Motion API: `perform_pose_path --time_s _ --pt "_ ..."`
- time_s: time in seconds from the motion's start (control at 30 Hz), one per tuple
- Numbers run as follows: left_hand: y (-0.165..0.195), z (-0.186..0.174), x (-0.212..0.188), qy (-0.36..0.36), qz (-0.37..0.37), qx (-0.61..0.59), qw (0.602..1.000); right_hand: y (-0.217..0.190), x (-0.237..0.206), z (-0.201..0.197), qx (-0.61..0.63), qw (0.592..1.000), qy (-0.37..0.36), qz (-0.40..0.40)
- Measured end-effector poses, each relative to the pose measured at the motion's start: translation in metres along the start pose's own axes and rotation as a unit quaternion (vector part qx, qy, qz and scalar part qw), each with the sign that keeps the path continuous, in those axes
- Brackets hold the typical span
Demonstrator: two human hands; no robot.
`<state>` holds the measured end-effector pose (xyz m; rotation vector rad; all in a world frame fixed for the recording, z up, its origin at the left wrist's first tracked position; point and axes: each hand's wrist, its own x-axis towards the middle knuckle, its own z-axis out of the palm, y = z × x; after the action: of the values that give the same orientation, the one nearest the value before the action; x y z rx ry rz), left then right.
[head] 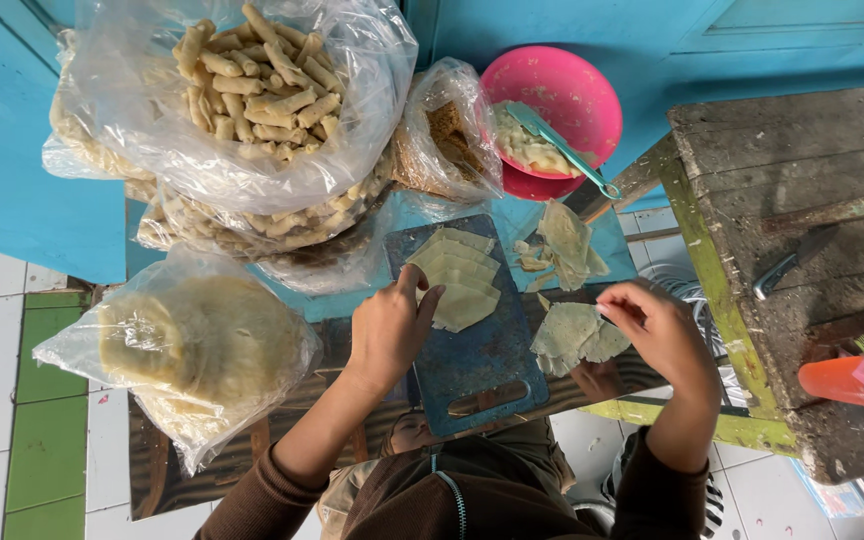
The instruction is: The person pinches off pieces of dough and rolls them into short cylinders, placing finished pieces into a plastic bag. They then lay thin pastry sheets on a cutting board, fold the sheets over dough pieces, and stack the wrapped pieces on the board.
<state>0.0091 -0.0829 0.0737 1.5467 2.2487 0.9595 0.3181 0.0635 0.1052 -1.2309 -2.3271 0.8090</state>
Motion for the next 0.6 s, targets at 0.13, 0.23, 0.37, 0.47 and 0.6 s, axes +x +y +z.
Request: perform_pose_path --time_s 0.13,0.23,0.37,0.47,0.6 --pt "0.005 -0.003 -0.001 -0.001 0.015 -0.050 0.999 0.020 -0.016 0.000 -0.001 0.999 -0.005 0.045" --pt "0.006 -0.001 -0.001 0.005 0.032 -0.051 0.998 0.027 -0.014 0.009 -0.009 1.000 0.015 0.026" --pt "0.004 0.002 -0.001 0.014 0.051 -0.046 0.998 0.030 0.002 0.023 -0.002 1.000 -0.016 -0.019" --pt "0.002 0.005 0.002 0.015 0.056 -0.049 0.997 0.028 0.010 0.027 0.014 0.999 -0.026 -0.025" --pt "0.000 0.008 0.001 0.008 0.058 -0.052 0.997 0.027 0.014 0.029 0.008 0.996 0.040 -0.079"
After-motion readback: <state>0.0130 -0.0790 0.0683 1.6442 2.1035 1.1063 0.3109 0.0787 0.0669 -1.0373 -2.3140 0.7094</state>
